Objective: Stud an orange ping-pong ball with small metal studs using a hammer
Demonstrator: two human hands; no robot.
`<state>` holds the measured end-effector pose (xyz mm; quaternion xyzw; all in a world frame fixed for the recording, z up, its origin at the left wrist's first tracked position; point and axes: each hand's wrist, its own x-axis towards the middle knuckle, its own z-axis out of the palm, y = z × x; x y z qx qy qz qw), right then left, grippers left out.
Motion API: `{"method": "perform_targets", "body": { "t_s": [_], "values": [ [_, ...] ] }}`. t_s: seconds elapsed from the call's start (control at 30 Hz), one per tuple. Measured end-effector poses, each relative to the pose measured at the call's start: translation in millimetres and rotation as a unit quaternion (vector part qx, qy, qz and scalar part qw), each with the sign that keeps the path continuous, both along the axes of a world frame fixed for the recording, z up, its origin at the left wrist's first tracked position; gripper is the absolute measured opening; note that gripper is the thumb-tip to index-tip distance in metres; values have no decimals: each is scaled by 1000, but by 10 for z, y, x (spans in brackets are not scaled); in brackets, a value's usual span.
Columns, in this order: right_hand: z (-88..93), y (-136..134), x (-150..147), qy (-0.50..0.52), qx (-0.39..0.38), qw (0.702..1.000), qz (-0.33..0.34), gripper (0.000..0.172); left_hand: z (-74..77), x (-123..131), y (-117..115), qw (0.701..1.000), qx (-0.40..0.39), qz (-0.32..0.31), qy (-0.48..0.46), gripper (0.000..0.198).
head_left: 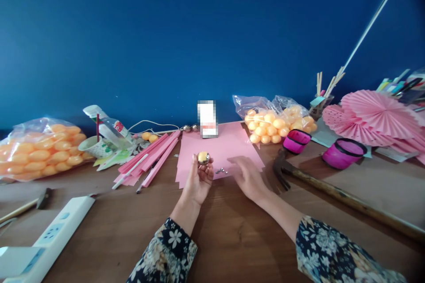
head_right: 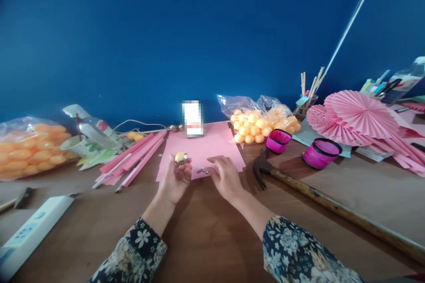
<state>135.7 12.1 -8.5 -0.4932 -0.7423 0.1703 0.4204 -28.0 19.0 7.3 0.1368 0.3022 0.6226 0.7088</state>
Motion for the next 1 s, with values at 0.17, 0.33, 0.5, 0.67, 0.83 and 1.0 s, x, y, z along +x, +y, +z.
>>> {"method": "perform_targets", "body": {
  "t_s": [0.17,0.33,0.5,0.67,0.83,1.0],
  "values": [
    [-28,-8,-58,-132,40,990,42,21,-1,47,-20,999,2,-7,36,26],
    [-38,3,-53,-163,36,985,36,16,12,119,-75,999,11,-42,26,28],
    [-5,-5,-50,-170,27,985,31,15,-7,142,-95,998,5,-60,8,34],
    [-10,-6,-39,-127,16,992,20,13,-39,110,-82,998,-7,-61,-8,35],
    [-30,-5,-21,-85,-1,996,9,14,-51,111,-91,998,8,-59,14,37],
    [-7,-6,-16,-63,-18,998,12,16,-22,129,-127,997,36,-65,34,43]
  ]
}}
